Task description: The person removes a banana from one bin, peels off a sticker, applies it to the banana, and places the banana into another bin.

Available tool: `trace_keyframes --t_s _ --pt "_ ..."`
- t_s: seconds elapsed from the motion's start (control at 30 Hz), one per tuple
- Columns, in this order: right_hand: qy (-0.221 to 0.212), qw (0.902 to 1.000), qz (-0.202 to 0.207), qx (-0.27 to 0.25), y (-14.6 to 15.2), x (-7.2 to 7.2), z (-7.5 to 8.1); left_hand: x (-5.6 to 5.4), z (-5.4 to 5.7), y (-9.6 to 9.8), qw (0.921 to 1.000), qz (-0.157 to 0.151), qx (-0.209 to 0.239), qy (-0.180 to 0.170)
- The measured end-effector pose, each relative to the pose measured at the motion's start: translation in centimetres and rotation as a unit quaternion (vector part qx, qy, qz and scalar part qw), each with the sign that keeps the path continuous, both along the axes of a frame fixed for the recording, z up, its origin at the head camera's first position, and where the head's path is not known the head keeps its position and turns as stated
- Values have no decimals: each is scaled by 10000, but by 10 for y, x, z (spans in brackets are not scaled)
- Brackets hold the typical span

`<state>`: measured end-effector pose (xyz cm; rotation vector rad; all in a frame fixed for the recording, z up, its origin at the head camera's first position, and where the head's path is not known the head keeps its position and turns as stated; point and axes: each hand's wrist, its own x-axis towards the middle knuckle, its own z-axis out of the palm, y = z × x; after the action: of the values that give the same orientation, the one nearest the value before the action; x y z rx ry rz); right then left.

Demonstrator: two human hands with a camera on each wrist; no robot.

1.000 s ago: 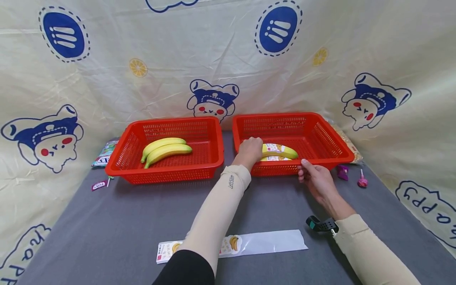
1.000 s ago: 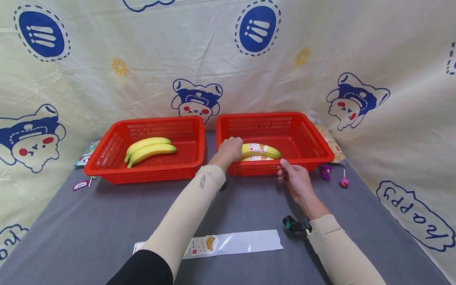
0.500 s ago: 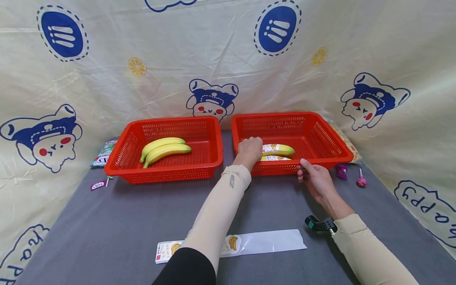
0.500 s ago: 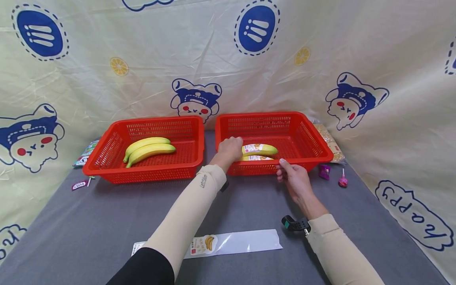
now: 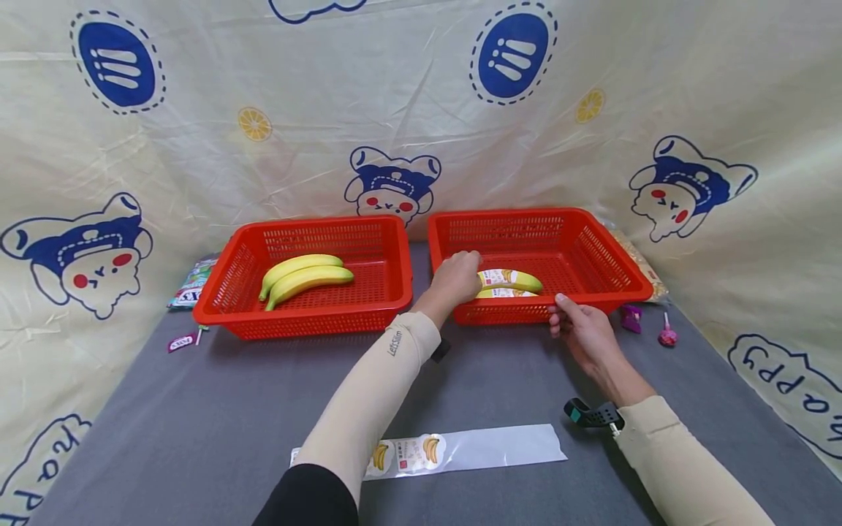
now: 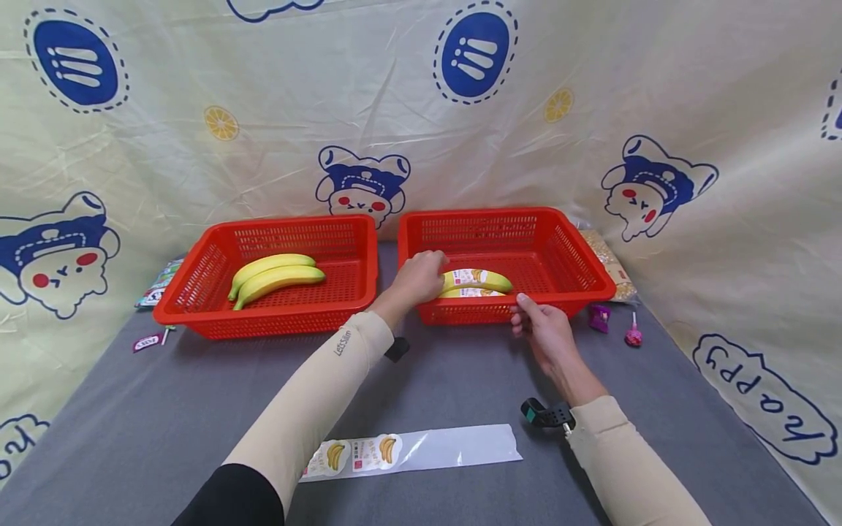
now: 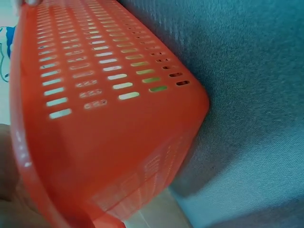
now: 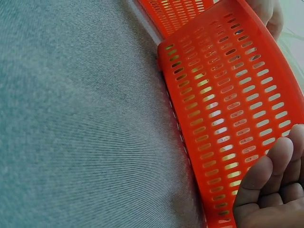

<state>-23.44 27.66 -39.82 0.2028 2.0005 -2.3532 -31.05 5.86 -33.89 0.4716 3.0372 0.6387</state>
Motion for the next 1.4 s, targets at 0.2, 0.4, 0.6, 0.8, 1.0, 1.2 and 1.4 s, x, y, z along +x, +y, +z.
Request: trace_keyframes --t_s 0.2,0.4,0.6,0.8,1.0,1.2,1.4 --pt "-110 9998 142 -48 -2 2 3 12 5 -17 9955 -203 901 -209" --pt "-189 9992 323 170 -11 9 7 25 12 -35 9880 -242 1516 -193" --pt "-159 9925 374 1156 -31 22 8 38 17 -59 9785 -343 2032 -105" --pt "275 9789 457 1971 -60 31 17 55 22 -93 9682 -303 2479 136" --pt "1000 9661 552 2317 -92 34 23 61 21 -132 9674 -26 2514 308" --pt "1355 9553 693 2535 -125 34 27 56 22 -174 9699 435 2354 438" --pt "1523 9470 823 2705 -150 30 30 47 20 -209 9710 893 2153 522"
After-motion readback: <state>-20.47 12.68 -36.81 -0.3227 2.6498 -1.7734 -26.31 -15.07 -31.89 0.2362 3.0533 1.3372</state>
